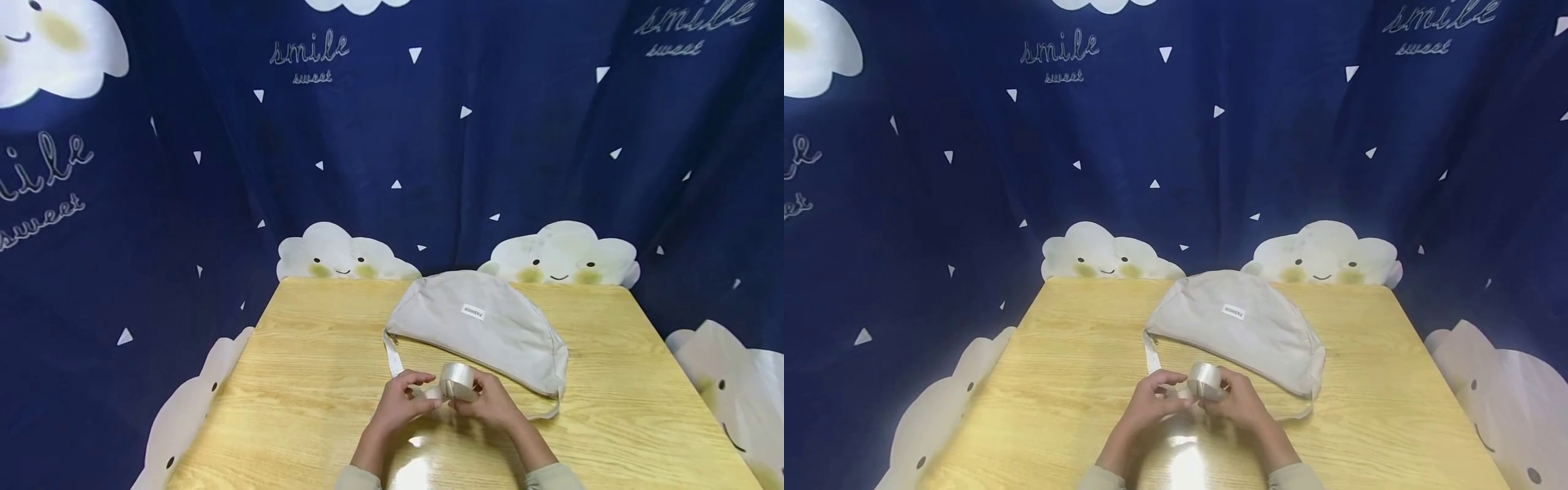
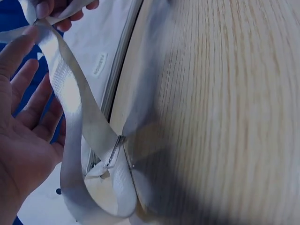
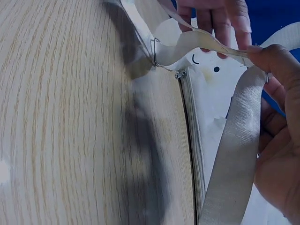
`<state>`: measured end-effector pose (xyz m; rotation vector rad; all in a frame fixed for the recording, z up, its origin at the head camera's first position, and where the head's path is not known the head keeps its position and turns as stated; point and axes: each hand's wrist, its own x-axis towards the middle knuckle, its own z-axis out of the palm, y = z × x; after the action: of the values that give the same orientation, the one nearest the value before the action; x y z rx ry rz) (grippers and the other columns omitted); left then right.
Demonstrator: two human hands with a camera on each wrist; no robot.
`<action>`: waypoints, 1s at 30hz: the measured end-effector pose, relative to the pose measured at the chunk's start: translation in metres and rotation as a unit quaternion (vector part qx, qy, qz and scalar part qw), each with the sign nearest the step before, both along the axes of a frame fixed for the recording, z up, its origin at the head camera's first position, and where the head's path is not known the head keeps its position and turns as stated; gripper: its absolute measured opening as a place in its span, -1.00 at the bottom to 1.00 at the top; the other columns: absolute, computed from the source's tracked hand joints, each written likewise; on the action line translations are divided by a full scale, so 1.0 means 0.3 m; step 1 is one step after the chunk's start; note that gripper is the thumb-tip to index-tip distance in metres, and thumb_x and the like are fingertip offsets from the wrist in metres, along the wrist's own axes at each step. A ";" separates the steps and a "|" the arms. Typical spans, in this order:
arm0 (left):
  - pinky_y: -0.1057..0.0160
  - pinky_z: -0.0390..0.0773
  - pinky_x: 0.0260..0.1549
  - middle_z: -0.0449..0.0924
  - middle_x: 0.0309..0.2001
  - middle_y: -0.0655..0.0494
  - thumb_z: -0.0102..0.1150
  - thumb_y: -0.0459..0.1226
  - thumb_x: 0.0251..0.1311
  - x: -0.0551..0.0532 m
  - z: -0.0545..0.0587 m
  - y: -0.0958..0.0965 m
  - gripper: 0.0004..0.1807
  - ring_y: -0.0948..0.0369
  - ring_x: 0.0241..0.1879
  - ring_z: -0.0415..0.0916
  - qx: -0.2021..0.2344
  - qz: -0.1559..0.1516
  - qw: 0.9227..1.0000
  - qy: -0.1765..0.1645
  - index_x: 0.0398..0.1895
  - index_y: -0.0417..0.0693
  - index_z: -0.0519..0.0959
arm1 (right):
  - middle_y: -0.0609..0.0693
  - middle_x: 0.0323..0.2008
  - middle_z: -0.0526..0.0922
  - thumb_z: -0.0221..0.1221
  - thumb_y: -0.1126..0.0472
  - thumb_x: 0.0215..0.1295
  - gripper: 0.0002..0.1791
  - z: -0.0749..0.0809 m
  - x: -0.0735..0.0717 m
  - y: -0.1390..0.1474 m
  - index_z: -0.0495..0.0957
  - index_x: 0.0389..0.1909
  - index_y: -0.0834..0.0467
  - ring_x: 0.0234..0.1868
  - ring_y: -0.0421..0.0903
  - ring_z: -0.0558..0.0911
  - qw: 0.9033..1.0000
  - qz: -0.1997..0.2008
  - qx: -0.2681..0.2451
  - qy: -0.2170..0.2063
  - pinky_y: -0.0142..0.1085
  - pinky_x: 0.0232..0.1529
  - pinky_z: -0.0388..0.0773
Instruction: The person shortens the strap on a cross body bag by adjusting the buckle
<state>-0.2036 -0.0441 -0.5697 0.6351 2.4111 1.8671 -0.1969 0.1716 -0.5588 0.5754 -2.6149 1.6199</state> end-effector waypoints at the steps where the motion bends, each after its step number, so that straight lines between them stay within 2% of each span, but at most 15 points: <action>1: -0.10 0.39 -0.18 0.57 -0.17 -0.03 0.41 -0.34 -0.10 0.006 0.014 -0.004 -0.63 -0.06 -0.13 0.45 0.001 0.006 1.000 0.008 -0.13 -0.17 0.62 | -0.16 -0.42 0.59 0.44 0.30 -0.17 -0.56 -0.007 -0.004 0.004 0.57 -0.17 0.22 -0.43 -0.19 0.49 1.000 -0.003 0.000 0.000 -0.32 -0.43 0.45; 4: -0.15 0.38 -0.22 0.54 -0.22 -0.16 0.39 -0.42 -0.11 0.020 0.047 -0.013 -0.69 -0.16 -0.17 0.42 0.006 0.019 0.999 0.025 -0.22 -0.28 0.60 | -0.13 -0.42 0.59 0.44 0.27 -0.17 -0.57 -0.016 -0.010 0.011 0.57 -0.20 0.20 -0.42 -0.14 0.49 1.000 -0.009 -0.011 -0.005 -0.31 -0.42 0.45; 6: -0.10 0.38 -0.25 0.53 -0.27 -0.19 0.38 -0.43 -0.11 0.021 0.049 -0.015 -0.74 -0.16 -0.23 0.42 0.006 0.027 0.999 0.036 -0.29 -0.31 0.60 | -0.11 -0.41 0.59 0.44 0.25 -0.17 -0.58 -0.015 -0.011 0.014 0.58 -0.20 0.18 -0.40 -0.11 0.50 1.000 -0.014 -0.017 -0.014 -0.29 -0.40 0.45; 12: 0.24 0.42 -0.37 0.42 -0.36 -0.14 0.44 -0.31 -0.13 -0.011 -0.037 -0.004 -0.80 -0.09 -0.34 0.39 -0.010 0.056 0.998 0.029 -0.40 -0.11 0.62 | -0.10 -0.40 0.61 0.43 0.26 -0.15 -0.60 -0.007 -0.012 0.025 0.58 -0.20 0.16 -0.39 -0.09 0.50 0.999 -0.019 -0.026 -0.024 -0.27 -0.39 0.46; 15: 0.34 0.42 -0.44 0.43 -0.39 -0.16 0.45 -0.30 -0.13 -0.022 -0.054 -0.002 -0.79 -0.06 -0.40 0.41 0.003 0.049 0.999 0.016 -0.39 -0.11 0.62 | -0.09 -0.39 0.61 0.43 0.27 -0.15 -0.60 -0.006 -0.014 0.029 0.58 -0.20 0.17 -0.39 -0.09 0.50 0.999 -0.015 -0.030 -0.027 -0.28 -0.39 0.45; 16: 0.35 0.43 -0.46 0.45 -0.38 -0.19 0.43 -0.32 -0.11 -0.020 -0.048 -0.002 -0.79 -0.05 -0.42 0.43 0.008 0.043 0.999 0.009 -0.38 -0.16 0.61 | -0.09 -0.39 0.61 0.43 0.27 -0.14 -0.61 -0.007 -0.014 0.030 0.58 -0.21 0.17 -0.39 -0.08 0.50 0.999 -0.013 -0.030 -0.028 -0.28 -0.39 0.45; 18: 0.37 0.46 -0.47 0.48 -0.37 -0.25 0.40 -0.38 -0.08 -0.009 -0.014 -0.006 -0.78 0.00 -0.44 0.46 0.013 0.028 0.999 -0.009 -0.36 -0.28 0.59 | -0.08 -0.38 0.61 0.43 0.27 -0.14 -0.61 -0.008 -0.015 0.030 0.57 -0.21 0.18 -0.38 -0.08 0.50 0.999 -0.011 -0.031 -0.031 -0.27 -0.38 0.45; 21: 0.38 0.47 -0.47 0.52 -0.36 -0.26 0.37 -0.42 -0.05 0.012 0.037 -0.014 -0.77 0.06 -0.46 0.47 0.004 0.011 0.999 -0.031 -0.33 -0.38 0.56 | -0.04 -0.40 0.60 0.41 0.34 -0.13 -0.64 0.037 0.002 0.017 0.56 -0.23 0.22 -0.39 -0.07 0.50 0.999 -0.006 -0.034 -0.029 -0.28 -0.38 0.45; 23: 0.39 0.45 -0.47 0.55 -0.39 -0.21 0.36 -0.42 -0.05 0.020 0.060 -0.020 -0.77 0.11 -0.47 0.46 -0.007 0.002 0.999 -0.041 -0.33 -0.38 0.57 | -0.04 -0.41 0.60 0.39 0.39 -0.13 -0.65 0.066 0.011 0.008 0.56 -0.24 0.25 -0.41 -0.07 0.50 0.999 -0.003 -0.037 -0.021 -0.29 -0.40 0.45; 25: 0.40 0.43 -0.50 0.57 -0.42 -0.11 0.37 -0.41 -0.05 0.020 0.057 -0.022 -0.78 0.15 -0.49 0.44 -0.011 -0.004 0.999 -0.044 -0.32 -0.33 0.59 | -0.04 -0.43 0.60 0.38 0.43 -0.13 -0.66 0.095 0.021 0.000 0.56 -0.26 0.28 -0.43 -0.09 0.50 0.999 -0.001 -0.040 -0.010 -0.29 -0.42 0.45; 30: 0.41 0.38 -0.52 0.57 -0.48 -0.08 0.30 -0.42 0.00 0.018 0.052 -0.027 -0.83 0.20 -0.51 0.39 -0.006 -0.012 0.999 -0.036 -0.30 -0.31 0.61 | -0.06 -0.40 0.61 0.38 0.42 -0.13 -0.66 0.089 0.022 -0.002 0.56 -0.24 0.28 -0.40 -0.15 0.51 0.999 0.002 -0.043 0.000 -0.27 -0.39 0.47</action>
<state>-0.1982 -0.0522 -0.5540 0.5839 2.3567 1.8325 -0.1902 0.1711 -0.5320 0.5782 -2.5308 1.7237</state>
